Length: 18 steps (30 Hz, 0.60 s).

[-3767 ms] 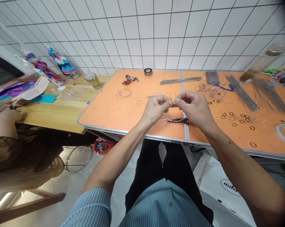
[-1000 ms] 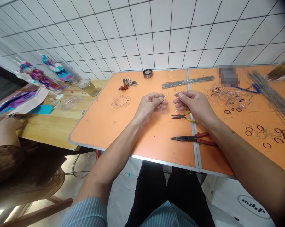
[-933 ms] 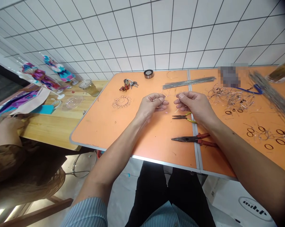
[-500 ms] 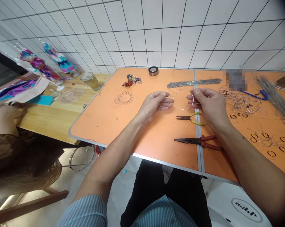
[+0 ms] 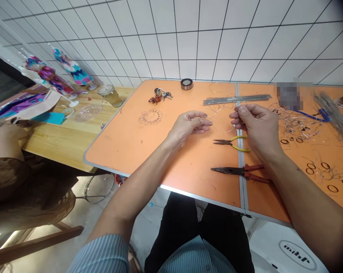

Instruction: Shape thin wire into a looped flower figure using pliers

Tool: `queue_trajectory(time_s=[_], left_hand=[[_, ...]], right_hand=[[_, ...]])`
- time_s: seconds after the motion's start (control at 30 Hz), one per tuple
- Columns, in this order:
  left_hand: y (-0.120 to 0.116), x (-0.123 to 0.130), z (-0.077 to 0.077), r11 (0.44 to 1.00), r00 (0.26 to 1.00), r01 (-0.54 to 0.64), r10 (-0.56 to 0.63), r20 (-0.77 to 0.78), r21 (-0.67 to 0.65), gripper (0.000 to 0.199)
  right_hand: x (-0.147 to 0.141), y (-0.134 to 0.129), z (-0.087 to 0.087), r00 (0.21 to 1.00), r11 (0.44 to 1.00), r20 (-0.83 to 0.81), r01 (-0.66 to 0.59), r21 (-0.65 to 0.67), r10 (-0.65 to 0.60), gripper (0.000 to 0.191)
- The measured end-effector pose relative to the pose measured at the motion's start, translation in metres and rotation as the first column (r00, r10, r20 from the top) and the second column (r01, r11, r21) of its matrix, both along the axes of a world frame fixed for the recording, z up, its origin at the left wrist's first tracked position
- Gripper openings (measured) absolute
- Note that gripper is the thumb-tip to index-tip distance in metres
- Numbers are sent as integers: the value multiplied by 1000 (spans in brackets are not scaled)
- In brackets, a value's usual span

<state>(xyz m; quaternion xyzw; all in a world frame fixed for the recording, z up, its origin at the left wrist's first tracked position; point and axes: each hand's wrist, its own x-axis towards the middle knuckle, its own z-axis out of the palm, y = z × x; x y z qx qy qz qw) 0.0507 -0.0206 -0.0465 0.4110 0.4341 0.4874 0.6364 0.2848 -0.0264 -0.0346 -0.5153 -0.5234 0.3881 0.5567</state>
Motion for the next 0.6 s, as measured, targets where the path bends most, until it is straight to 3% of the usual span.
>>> queue_trajectory(time_s=[0.3, 0.6], left_hand=[[1, -4, -3, 996, 999, -1, 4, -38, 86, 34], [1, -2, 0, 997, 999, -34, 36, -14, 74, 19]], right_hand=[[-3, -1, 1, 999, 999, 18, -37, -15, 37, 25], [-4, -2, 0, 997, 997, 27, -65, -37, 66, 20]])
